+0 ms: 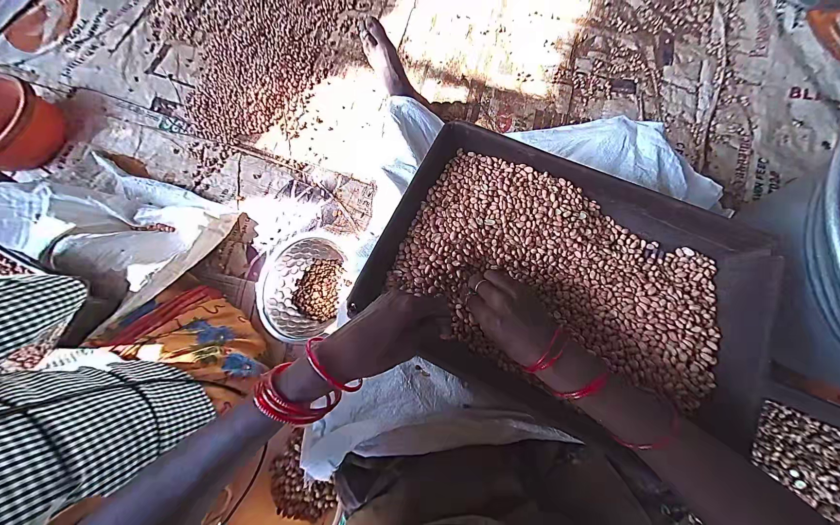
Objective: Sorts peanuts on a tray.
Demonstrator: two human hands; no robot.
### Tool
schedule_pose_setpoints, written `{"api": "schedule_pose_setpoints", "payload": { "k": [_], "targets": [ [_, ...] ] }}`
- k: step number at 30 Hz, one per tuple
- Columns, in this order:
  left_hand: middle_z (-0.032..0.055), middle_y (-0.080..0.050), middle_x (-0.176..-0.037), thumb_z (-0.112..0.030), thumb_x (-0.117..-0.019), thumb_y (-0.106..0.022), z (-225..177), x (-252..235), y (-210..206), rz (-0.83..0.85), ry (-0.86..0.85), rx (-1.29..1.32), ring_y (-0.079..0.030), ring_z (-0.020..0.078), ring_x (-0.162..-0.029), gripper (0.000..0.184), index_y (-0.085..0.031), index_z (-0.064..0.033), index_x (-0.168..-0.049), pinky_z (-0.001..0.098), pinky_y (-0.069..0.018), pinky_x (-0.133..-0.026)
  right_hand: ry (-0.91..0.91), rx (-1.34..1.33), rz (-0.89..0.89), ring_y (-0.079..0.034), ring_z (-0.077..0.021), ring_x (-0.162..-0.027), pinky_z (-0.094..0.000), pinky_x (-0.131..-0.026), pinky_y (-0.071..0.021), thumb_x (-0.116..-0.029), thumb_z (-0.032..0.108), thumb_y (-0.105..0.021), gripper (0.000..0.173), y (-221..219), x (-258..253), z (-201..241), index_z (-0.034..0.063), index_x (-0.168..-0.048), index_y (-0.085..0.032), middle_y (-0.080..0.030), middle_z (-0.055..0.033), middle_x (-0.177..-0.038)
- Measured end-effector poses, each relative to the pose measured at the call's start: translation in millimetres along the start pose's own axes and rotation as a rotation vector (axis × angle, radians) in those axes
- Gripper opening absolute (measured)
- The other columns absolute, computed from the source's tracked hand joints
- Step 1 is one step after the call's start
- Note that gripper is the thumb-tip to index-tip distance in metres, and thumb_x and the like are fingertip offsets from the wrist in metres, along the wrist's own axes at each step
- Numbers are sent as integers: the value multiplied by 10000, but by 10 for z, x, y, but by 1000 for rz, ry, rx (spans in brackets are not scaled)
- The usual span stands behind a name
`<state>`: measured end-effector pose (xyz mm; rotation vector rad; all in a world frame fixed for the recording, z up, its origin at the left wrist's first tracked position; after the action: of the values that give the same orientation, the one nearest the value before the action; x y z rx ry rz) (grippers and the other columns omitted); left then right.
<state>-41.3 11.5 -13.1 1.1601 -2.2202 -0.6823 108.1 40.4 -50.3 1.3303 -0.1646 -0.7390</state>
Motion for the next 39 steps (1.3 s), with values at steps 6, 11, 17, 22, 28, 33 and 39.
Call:
{"api": "schedule_pose_setpoints", "payload": {
  "k": [6, 11, 17, 22, 28, 33, 39],
  "targets": [
    [89, -676, -717, -150, -955, -585, -88, -19, -43, -85, -74, -195, -656, 250, -637, 192, -753, -57, -968, 470, -520, -577, 35, 20, 18, -731, -338, -848, -417, -675, -595, -861, -43, -649, 106, -11, 20, 104, -27, -841, -751, -726, -189, -900],
    [-123, -585, -680, -109, -973, -565, 64, 112, 229, -256, 155, 385, -509, -67, -592, 138, -694, -122, -928, 122, -429, -571, -37, 2, 38, -736, -382, -895, -444, -708, -610, -864, -24, -654, 95, -30, 31, 41, -53, -881, -743, -722, -220, -907],
    [-127, -443, -586, -158, -1047, -383, 114, 10, 126, -249, 283, 759, -397, -34, -498, 303, -659, -128, -925, 127, -339, -488, -337, -156, 206, -704, -398, -816, -501, -659, -552, -920, 86, -639, 176, 235, -85, -126, -70, -919, -720, -680, -230, -849],
    [-104, -588, -631, -291, -1114, -193, 71, -50, 51, -116, 357, 779, -482, -33, -518, 524, -603, -147, -822, 126, -388, -499, -210, -433, -10, -695, -197, -713, -353, -631, -560, -894, 159, -731, 153, 748, -392, 25, 44, -995, -732, -708, -85, -820],
    [-96, -618, -653, -320, -1082, -191, 445, 435, 416, -247, 322, 912, -472, -62, -461, 567, -655, -201, -780, 75, -376, -431, -196, -409, 376, -624, -343, -1163, -498, -1002, -445, -994, 127, -623, 205, 150, -406, 102, 76, -1122, -775, -731, -158, -1114],
    [-76, -605, -627, -160, -1096, -250, 1370, 965, 757, -590, 460, 481, -537, -33, -491, 441, -599, -75, -840, 125, -437, -462, -200, -445, 620, -446, -424, -1380, -597, -1137, -304, -949, 33, -611, 322, 121, 217, 25, 78, -1247, -725, -606, -209, -1366],
    [329, -662, -1043, -124, -1091, -477, 1925, 1133, 767, -94, 790, -172, -669, 416, -971, 326, -625, 163, -1138, 563, -502, -889, -425, -313, 459, -662, -401, -1090, -552, -971, -490, -975, 55, -606, 177, 1042, 851, -835, 14, -1010, -775, -725, -203, -1104]
  ]
}}
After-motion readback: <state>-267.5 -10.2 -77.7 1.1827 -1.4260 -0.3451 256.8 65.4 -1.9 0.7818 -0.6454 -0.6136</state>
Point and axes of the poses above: each hand's wrist, its own x-axis away from the middle knuckle, its own y-axis out of the back of the hand, z = x × y, the point moved 5 cm from there along -x, towards the middle knuckle
